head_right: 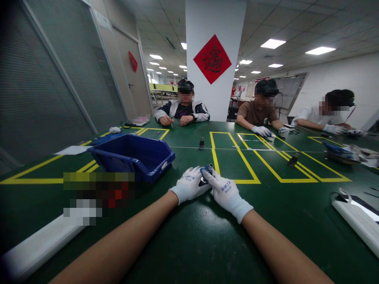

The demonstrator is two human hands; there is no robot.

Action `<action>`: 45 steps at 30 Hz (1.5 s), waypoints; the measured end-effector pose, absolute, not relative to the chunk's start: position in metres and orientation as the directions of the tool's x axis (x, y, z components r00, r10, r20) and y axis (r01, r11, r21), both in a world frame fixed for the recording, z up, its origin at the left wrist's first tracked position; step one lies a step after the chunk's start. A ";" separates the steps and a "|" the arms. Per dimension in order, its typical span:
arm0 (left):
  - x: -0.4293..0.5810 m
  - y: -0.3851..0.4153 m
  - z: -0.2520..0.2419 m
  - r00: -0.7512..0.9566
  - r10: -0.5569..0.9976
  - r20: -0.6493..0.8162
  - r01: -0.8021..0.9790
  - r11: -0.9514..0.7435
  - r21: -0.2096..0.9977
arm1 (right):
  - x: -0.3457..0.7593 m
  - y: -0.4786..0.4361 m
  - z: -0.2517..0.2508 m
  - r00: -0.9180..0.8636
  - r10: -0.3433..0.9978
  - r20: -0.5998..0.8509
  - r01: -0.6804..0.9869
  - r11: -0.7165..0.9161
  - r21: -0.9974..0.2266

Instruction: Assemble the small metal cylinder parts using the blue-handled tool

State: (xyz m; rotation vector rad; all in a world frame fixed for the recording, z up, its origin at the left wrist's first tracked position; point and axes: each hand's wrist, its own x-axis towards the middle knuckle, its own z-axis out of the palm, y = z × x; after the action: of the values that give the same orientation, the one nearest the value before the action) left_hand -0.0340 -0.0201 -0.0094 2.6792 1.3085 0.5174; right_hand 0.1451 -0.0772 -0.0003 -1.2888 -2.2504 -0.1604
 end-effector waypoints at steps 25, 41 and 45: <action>-0.036 -0.025 -0.003 0.563 0.793 0.233 0.745 -0.609 0.272 | 0.168 -0.053 -0.003 0.244 0.891 0.382 0.650 0.142 -0.746; -0.034 -0.029 0.009 0.380 0.857 0.348 0.828 -0.482 0.285 | 0.154 -0.067 0.002 0.052 0.876 0.480 0.709 0.306 -0.635; -0.034 -0.028 0.013 0.260 0.886 0.385 0.868 -0.389 0.309 | 0.150 -0.070 -0.006 -0.178 0.814 0.554 0.734 0.484 -0.476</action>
State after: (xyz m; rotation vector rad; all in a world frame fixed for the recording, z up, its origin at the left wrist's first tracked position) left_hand -0.0336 -0.0281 0.0126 2.4654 1.7158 0.7910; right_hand 0.1499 -0.0700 -0.0057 -1.2813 -1.9416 0.1278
